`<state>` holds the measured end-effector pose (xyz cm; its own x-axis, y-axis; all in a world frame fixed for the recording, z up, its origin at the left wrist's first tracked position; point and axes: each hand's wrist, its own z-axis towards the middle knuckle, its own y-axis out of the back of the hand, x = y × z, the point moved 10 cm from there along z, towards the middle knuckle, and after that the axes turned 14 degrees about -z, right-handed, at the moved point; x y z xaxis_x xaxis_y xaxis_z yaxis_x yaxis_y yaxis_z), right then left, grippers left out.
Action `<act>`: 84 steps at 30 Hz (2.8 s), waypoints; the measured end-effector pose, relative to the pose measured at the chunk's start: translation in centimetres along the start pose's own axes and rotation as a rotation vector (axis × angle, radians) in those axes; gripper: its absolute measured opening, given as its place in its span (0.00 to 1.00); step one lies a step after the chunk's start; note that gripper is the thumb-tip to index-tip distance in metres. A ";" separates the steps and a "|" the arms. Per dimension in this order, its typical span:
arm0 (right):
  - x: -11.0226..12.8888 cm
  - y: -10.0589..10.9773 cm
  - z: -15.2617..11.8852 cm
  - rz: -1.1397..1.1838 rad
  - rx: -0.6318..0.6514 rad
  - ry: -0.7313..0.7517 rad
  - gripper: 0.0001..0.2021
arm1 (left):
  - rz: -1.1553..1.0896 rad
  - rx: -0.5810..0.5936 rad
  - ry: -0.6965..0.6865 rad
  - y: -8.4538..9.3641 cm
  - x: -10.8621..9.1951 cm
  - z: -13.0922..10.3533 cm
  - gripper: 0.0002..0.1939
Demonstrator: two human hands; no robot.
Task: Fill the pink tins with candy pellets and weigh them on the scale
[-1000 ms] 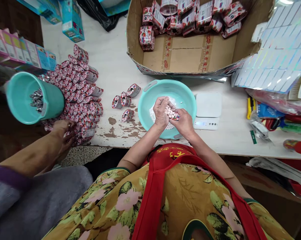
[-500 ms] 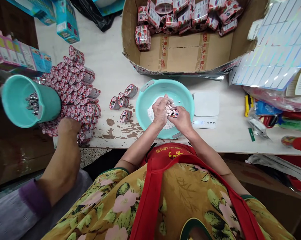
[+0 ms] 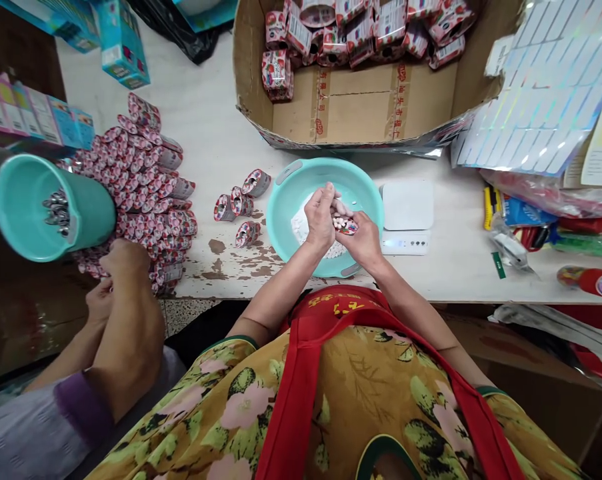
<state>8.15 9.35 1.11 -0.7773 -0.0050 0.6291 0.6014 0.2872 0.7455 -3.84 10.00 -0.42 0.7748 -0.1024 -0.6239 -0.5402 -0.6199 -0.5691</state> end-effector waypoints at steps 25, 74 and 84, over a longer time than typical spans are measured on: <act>-18.0 10.5 2.1 0.079 -0.531 -0.244 0.25 | 1.438 0.551 -0.249 1.2 9.3 4.3 0.15; -4.7 1.9 0.0 0.318 -0.320 -0.167 0.09 | 0.328 0.188 0.462 6.4 11.3 -1.0 0.09; -10.8 1.9 2.6 0.173 -0.226 -0.198 0.20 | -0.158 0.006 0.772 7.4 9.7 -0.3 0.16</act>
<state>17.25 12.50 -4.84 -0.6678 0.2173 0.7120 0.7358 0.0476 0.6756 -0.17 4.19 -10.53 0.8504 -0.5261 0.0114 -0.4051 -0.6683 -0.6239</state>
